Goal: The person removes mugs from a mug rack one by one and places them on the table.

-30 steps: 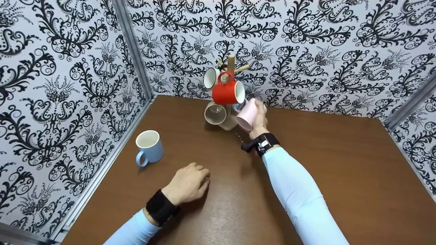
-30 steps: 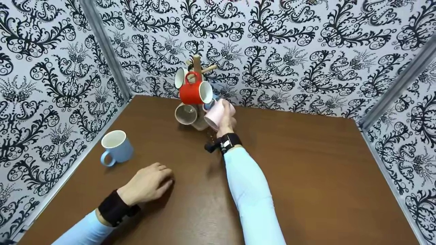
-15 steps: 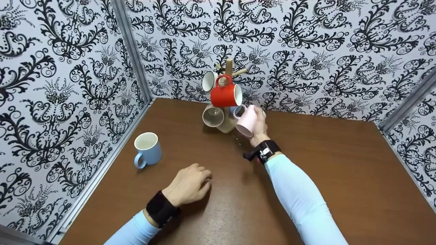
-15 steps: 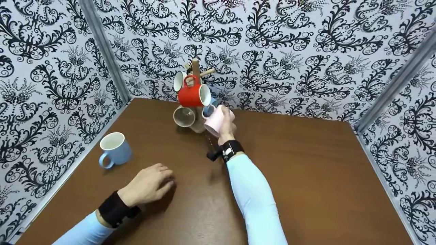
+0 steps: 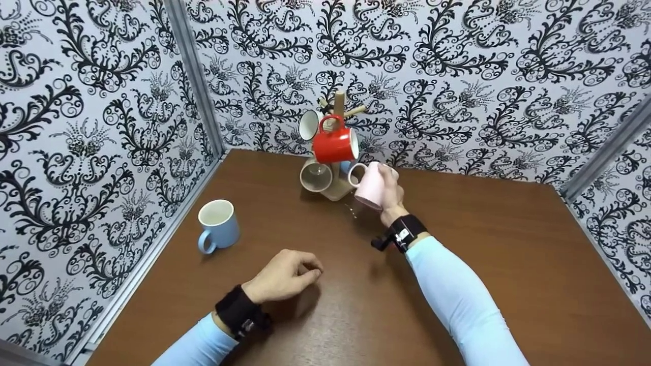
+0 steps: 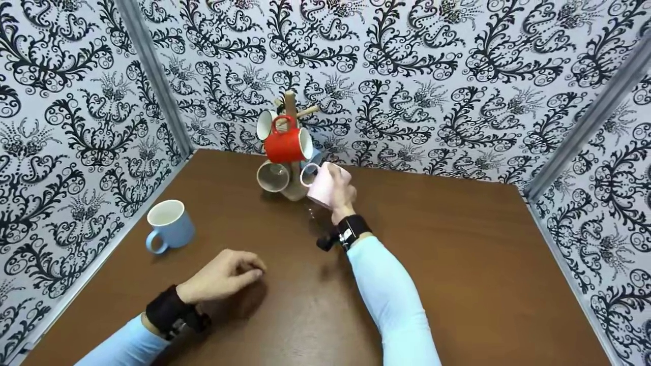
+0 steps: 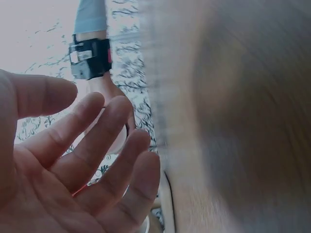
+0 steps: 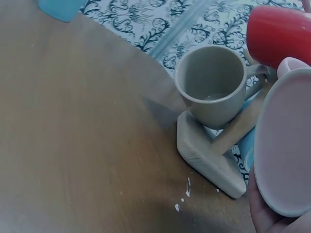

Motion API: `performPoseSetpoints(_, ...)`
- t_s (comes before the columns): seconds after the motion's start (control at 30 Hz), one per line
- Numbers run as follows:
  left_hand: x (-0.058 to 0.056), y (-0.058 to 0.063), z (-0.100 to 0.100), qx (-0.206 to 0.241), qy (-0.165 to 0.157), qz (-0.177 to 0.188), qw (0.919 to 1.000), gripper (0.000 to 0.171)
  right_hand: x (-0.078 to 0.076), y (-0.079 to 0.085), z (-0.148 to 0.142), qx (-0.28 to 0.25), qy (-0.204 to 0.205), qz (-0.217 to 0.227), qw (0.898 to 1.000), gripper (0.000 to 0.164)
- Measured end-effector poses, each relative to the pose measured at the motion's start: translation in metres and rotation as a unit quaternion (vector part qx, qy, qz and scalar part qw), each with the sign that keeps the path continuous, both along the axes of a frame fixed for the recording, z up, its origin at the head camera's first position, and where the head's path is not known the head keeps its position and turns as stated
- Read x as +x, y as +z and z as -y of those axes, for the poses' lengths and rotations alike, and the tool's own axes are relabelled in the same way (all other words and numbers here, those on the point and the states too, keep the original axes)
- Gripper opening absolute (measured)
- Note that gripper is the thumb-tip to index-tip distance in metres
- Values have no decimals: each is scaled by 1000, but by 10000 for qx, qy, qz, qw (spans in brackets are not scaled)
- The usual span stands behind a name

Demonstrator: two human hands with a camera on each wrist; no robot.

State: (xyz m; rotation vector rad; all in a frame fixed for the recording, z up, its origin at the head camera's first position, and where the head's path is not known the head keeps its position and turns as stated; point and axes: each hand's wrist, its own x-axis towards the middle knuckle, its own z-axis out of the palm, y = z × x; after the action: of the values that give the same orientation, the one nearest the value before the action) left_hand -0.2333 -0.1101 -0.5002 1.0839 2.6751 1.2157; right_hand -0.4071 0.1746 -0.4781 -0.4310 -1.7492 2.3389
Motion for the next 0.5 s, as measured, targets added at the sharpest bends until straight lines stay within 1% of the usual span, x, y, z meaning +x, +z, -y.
performPoseSetpoints(0.03, -1, 1, 0, 206, -26, 284, 9994, 11, 1, 0, 0, 65, 36, -26, 10000, 54)
performPoseSetpoints(0.07, -2, 1, -1, 349, -24, 461, 9983, 11, 2, 0, 0, 114, 92, -77, 9999, 54)
performPoseSetpoints(0.13, -3, 1, -1, 543, 20, 665, 9963, 10, 5, 0, 0, 142, 187, -164, 9996, 53)
performPoseSetpoints(0.2, -5, -1, -1, 661, 90, 763, 9949, 10, 9, 0, 1, 182, 294, -235, 9991, 51)
performPoseSetpoints(0.37, -9, -4, 0, 800, 269, 937, 9920, 9, 21, 0, 3, 319, 424, -356, 9980, 49)
performPoseSetpoints(0.43, -10, -4, 0, 927, 336, 1053, 9895, 9, 26, 0, 4, 309, 498, -409, 9974, 50)
performPoseSetpoints(0.5, -12, -4, -1, 1146, 393, 1176, 9856, 10, 32, 1, 6, 267, 625, -489, 9965, 50)
